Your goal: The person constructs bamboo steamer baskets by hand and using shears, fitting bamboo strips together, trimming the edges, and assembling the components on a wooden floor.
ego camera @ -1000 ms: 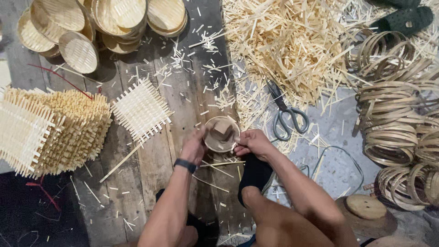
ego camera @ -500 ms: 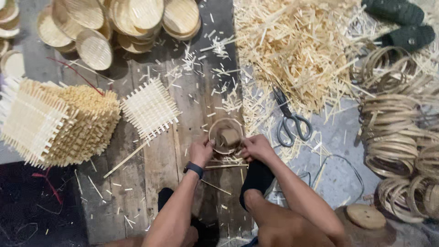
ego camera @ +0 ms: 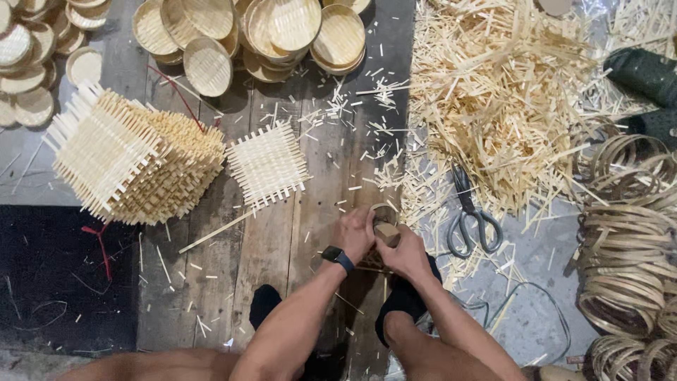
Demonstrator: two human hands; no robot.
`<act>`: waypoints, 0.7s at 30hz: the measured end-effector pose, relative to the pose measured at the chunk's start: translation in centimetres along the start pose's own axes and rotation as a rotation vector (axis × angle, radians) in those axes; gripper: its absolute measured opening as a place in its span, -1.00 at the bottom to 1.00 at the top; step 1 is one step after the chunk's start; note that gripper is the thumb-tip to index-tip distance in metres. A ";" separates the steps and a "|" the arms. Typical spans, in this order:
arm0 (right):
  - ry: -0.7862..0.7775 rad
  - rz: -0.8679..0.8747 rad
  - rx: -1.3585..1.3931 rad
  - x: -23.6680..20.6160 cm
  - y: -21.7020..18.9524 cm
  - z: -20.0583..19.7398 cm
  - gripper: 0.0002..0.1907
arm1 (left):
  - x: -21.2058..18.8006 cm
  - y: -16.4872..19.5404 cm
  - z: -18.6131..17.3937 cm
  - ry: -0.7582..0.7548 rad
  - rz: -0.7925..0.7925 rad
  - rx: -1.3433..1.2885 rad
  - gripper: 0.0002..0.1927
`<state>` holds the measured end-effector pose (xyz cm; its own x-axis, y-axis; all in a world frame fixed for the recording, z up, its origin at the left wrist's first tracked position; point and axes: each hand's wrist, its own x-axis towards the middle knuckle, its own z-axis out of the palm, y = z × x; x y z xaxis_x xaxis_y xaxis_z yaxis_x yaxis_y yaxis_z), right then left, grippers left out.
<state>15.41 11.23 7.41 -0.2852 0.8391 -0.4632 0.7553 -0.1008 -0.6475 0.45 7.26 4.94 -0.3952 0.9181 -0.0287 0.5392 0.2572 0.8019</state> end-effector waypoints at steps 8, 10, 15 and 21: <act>-0.009 0.088 0.280 -0.5 -0.3 0.6 -0.52 | 0.1 -1.4 0.6 -0.051 -0.182 -0.393 -0.58; 0.045 -0.017 0.292 -0.8 0.1 1.1 -0.57 | -0.3 -1.5 0.9 -0.052 -0.168 -0.393 -0.53; 0.031 0.034 0.291 -0.5 1.4 1.7 -0.59 | -0.6 -1.7 1.3 -0.043 -0.178 -0.296 -0.47; -0.130 -0.092 0.565 -0.2 2.9 0.7 -0.58 | 1.4 -7.0 2.6 -0.219 -0.422 -0.274 -0.47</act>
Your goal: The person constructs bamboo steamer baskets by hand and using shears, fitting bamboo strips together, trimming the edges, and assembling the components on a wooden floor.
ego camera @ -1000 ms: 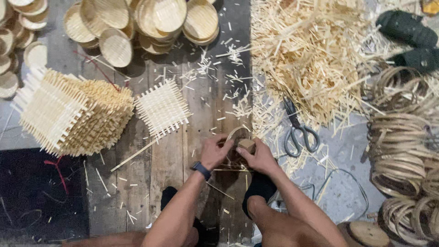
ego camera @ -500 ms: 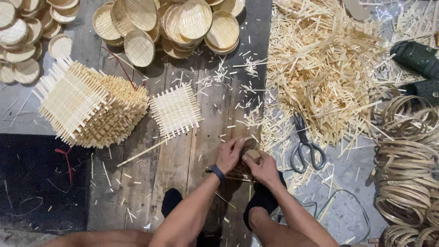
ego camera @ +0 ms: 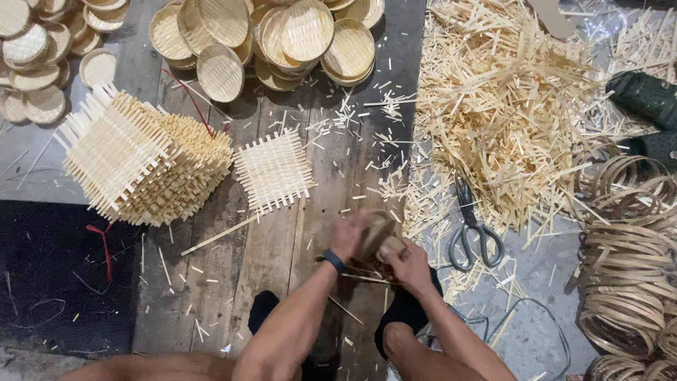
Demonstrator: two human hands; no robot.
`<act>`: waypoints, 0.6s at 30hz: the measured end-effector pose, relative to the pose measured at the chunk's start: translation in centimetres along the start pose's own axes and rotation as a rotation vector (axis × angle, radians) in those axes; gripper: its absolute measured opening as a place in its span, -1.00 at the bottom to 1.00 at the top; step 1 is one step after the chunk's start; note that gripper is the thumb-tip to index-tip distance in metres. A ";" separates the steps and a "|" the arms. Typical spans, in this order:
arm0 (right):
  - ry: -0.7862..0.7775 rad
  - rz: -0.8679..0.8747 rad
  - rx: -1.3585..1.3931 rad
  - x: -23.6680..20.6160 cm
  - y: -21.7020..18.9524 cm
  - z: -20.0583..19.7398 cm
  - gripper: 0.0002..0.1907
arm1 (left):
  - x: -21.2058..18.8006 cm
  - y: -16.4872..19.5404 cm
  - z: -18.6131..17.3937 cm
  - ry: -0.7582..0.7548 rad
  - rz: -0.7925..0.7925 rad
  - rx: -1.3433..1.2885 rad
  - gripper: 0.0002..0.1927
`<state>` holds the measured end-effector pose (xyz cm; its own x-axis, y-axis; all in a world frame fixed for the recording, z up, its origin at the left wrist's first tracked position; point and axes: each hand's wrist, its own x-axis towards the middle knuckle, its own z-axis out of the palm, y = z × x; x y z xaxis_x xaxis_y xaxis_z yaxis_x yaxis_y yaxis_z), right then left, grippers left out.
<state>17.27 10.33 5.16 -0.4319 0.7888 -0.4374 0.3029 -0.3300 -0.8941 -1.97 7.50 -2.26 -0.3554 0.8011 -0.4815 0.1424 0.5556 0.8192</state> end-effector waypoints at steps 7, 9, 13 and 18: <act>0.020 0.094 0.241 -1.2 0.2 -3.9 -0.63 | 6.1 0.1 -8.4 0.077 0.233 0.282 -0.49; 0.050 0.086 0.256 -1.4 0.1 -3.9 -0.61 | 7.7 4.6 -11.3 0.296 -0.100 -0.536 -0.42; 0.057 0.111 0.260 -1.6 -0.4 -2.9 -0.62 | 6.8 11.5 -15.4 0.195 -0.091 -1.142 -0.36; -0.063 0.135 0.319 -1.1 -0.4 -1.9 -0.52 | 1.7 7.8 -7.3 0.018 -0.444 -0.011 -0.34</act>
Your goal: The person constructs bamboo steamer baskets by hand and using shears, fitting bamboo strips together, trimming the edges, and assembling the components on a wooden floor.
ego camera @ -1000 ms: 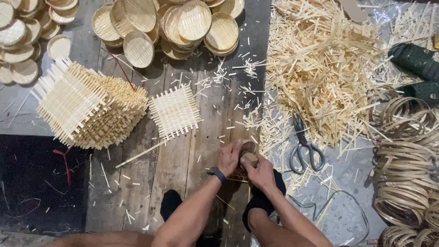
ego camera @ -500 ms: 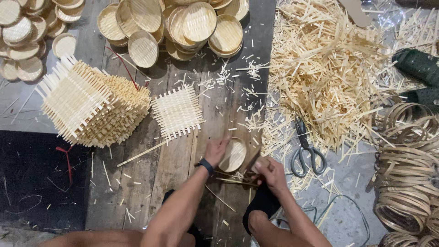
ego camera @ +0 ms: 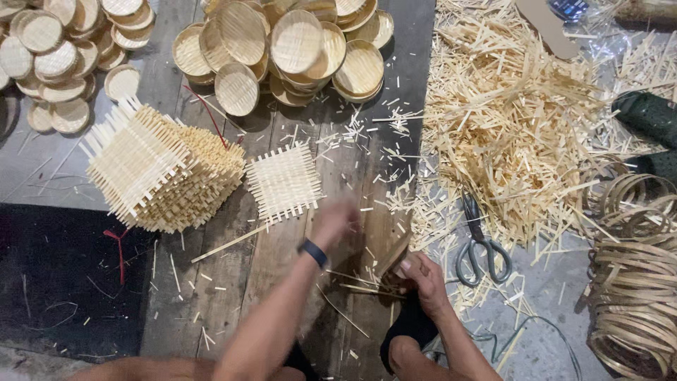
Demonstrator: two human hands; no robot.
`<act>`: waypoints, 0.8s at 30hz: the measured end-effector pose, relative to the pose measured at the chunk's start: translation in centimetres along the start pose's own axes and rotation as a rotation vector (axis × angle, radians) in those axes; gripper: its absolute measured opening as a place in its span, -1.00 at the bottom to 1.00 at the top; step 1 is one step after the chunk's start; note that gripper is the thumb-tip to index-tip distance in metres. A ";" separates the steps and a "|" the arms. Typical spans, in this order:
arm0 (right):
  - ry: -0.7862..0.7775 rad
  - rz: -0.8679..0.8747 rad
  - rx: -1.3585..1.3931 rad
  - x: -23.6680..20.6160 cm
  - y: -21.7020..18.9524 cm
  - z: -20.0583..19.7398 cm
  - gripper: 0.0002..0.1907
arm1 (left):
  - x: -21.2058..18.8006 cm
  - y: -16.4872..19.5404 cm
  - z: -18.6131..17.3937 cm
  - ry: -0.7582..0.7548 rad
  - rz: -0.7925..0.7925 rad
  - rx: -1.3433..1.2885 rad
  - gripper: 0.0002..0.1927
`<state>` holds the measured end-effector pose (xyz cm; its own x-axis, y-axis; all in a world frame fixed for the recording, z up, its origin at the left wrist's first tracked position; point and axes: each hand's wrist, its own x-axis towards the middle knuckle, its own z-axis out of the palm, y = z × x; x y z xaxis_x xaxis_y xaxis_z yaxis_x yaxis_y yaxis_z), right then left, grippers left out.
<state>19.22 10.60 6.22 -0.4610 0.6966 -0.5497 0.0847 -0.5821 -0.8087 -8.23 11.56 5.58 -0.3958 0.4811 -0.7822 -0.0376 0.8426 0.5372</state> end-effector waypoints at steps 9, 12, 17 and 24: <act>0.157 -0.107 -0.431 4.0 3.1 0.3 -0.60 | 1.8 -10.1 4.7 0.075 0.360 -0.015 -0.51; 0.176 0.159 -0.075 4.5 3.7 0.8 -0.63 | 4.0 -8.7 -1.2 0.481 0.713 0.277 -0.47; 0.153 0.162 -0.093 4.1 4.3 0.9 -0.68 | 5.8 -6.2 -11.8 0.551 0.320 0.728 0.18; 0.160 0.193 -0.008 2.6 5.0 0.6 -0.63 | 6.8 -5.8 -12.6 0.833 -0.100 0.277 -0.09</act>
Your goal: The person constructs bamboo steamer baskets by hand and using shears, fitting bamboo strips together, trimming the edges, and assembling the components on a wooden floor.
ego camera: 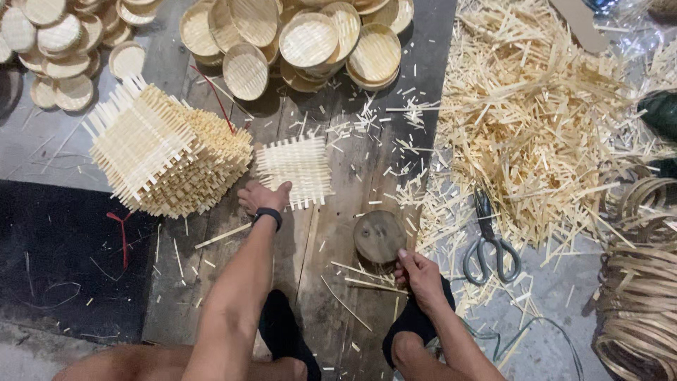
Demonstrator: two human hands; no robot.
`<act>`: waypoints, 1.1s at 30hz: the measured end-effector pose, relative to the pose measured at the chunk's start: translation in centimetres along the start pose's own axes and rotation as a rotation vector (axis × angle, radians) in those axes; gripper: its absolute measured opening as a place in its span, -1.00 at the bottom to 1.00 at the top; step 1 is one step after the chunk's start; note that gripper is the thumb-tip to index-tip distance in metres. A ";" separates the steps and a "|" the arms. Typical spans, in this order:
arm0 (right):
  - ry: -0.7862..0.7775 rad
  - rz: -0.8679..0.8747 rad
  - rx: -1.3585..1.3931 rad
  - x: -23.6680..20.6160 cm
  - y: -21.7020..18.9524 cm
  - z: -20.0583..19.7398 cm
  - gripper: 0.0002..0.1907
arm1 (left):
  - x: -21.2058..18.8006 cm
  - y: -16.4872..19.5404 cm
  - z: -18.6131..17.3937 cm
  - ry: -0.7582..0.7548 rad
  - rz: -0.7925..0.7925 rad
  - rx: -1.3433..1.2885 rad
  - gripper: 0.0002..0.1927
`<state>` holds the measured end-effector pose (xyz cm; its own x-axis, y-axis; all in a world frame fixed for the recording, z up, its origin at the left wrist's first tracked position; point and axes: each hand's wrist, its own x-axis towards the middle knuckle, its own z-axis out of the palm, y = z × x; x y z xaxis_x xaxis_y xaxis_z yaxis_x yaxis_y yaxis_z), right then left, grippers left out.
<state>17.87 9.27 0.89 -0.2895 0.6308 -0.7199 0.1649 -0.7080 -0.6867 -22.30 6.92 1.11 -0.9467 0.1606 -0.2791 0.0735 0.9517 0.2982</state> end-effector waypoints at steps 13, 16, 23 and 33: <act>0.016 -0.202 0.252 0.5 -2.0 -0.6 -0.66 | -7.2 -0.7 0.3 -0.649 0.083 -0.768 -0.46; -0.026 -0.237 0.115 1.0 -2.3 -1.0 -0.68 | -11.8 -1.8 2.5 -0.825 0.164 -0.683 -0.56; 0.026 -0.208 -0.010 1.7 -2.5 -0.1 -0.79 | -12.3 -4.0 6.1 -0.901 0.184 -0.753 -0.60; 0.131 -0.257 -0.082 1.8 -2.3 0.3 -0.74 | -12.2 -3.9 5.3 -0.799 0.243 -0.657 -0.58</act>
<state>16.64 11.98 1.21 -0.2086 0.8256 -0.5242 0.1793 -0.4946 -0.8504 -9.40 2.64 -1.50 -0.4308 0.6797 -0.5937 -0.1768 0.5815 0.7941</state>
